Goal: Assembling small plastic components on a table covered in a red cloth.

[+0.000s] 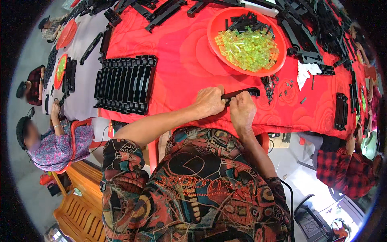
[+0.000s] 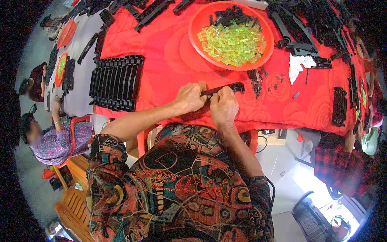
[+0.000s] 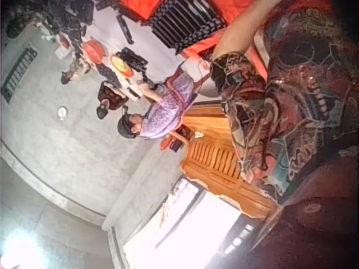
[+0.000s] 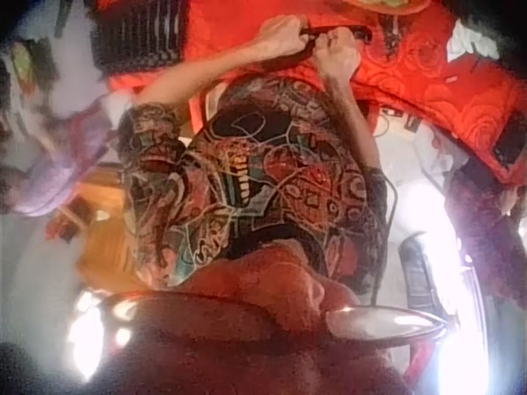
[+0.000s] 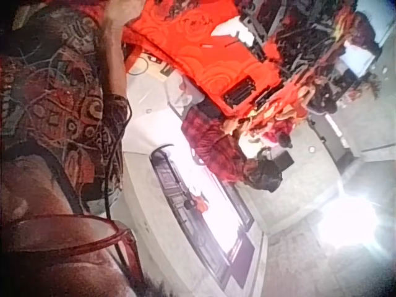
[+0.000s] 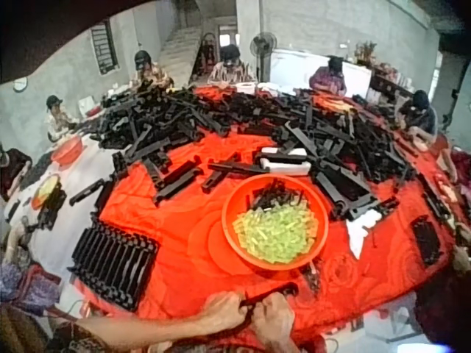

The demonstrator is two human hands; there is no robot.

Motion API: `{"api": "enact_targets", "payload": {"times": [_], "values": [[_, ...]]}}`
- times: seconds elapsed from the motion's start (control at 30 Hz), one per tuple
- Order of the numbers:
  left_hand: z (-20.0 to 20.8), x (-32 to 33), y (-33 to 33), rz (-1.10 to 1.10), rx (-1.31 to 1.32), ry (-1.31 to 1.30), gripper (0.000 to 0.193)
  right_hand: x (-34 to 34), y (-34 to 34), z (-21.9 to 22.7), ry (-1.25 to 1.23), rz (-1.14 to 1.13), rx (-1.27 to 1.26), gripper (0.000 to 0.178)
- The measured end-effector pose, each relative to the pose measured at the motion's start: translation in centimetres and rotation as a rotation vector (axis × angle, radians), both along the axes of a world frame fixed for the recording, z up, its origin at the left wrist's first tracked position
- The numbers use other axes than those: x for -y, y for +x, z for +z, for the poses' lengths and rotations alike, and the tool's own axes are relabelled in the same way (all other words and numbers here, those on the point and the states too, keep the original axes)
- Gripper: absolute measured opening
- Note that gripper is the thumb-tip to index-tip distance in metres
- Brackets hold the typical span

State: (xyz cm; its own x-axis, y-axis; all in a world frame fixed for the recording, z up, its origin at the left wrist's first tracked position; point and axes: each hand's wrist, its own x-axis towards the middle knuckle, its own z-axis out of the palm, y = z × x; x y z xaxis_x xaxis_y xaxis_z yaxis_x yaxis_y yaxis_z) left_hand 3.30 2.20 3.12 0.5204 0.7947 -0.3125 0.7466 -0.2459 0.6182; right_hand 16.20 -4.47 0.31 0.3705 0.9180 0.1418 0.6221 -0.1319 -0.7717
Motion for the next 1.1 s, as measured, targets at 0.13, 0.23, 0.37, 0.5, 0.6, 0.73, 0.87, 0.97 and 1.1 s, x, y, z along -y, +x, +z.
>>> {"api": "enact_targets", "payload": {"times": [0.13, 0.23, 0.37, 0.5, 0.6, 0.73, 0.87, 0.97, 1.1], "values": [[-0.8, -0.2, -0.3, 0.03, 0.053, -0.007, 0.022, -0.6, 0.4, 1.1, -0.123, -0.013, -0.064, 0.015], [-0.9, -0.6, -1.0, 0.046, 0.104, -0.108, 0.022, -0.8, 0.5, 1.0, -0.17, -0.019, -0.1, 0.017], [-1.6, -0.8, -0.8, 0.088, 0.085, -0.115, 0.02, -1.3, 0.6, 1.2, -0.181, 0.018, -0.074, 0.017], [-0.9, -0.5, -0.5, 0.076, 0.044, -0.08, 0.019, -0.7, 0.0, 2.2, -0.115, 0.043, -0.005, 0.016], [-1.4, -0.5, -0.5, 0.094, 0.08, -0.096, 0.019, -0.1, -1.0, 2.8, -0.044, 0.052, 0.092, 0.015], [-1.7, -0.6, -0.8, 0.073, 0.096, -0.086, 0.021, -0.1, -1.1, 2.8, -0.021, 0.032, 0.182, 0.015], [-0.1, -0.6, -0.3, 0.05, 0.011, -0.108, 0.022, -0.5, 1.1, 1.0, -0.143, 0.056, 0.113, 0.014], [-0.3, -0.7, -0.3, -0.009, -0.001, -0.061, 0.023, 0.0, 1.2, 1.6, -0.152, 0.067, 0.095, 0.015], [-0.2, -0.5, -0.1, -0.139, 0.012, -0.008, 0.023, 1.2, 1.3, 2.6, -0.246, 0.031, 0.033, 0.018]]}}
